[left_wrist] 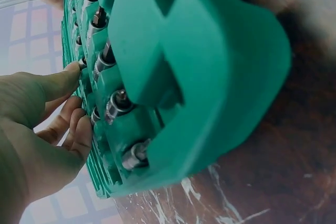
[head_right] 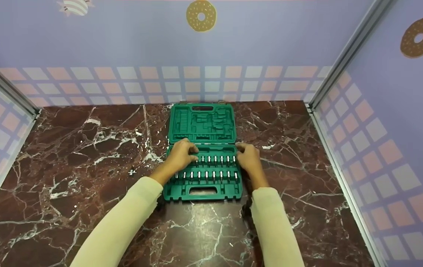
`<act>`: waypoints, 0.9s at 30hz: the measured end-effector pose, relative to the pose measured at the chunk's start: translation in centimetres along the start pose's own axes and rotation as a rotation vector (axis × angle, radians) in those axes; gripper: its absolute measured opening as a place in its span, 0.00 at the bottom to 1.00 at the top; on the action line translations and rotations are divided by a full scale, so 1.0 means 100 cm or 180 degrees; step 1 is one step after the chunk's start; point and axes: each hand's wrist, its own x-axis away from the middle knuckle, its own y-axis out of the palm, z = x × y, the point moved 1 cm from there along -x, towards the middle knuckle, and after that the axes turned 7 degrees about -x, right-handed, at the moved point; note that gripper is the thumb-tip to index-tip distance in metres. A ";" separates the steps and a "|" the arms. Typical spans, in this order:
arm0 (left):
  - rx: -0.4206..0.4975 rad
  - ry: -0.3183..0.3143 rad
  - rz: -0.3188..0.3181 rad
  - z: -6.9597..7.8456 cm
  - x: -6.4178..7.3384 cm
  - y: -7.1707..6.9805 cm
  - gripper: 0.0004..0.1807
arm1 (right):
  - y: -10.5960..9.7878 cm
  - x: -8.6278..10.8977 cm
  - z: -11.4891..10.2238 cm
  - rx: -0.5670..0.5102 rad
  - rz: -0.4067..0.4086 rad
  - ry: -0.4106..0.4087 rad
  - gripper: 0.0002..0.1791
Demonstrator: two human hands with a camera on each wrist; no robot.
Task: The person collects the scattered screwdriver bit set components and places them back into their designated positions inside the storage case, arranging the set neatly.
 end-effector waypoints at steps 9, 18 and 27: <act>0.0070 -0.0215 0.0087 0.002 -0.001 0.002 0.07 | 0.002 -0.001 0.001 -0.0032 0.0021 0.0023 0.20; -0.0068 -0.0203 0.0135 0.004 0.001 0.003 0.07 | 0.003 -0.001 0.000 0.0021 0.0020 -0.0026 0.19; 0.0191 -0.0025 0.0083 -0.001 0.004 -0.001 0.08 | 0.002 0.001 -0.002 0.0027 0.0046 0.0054 0.20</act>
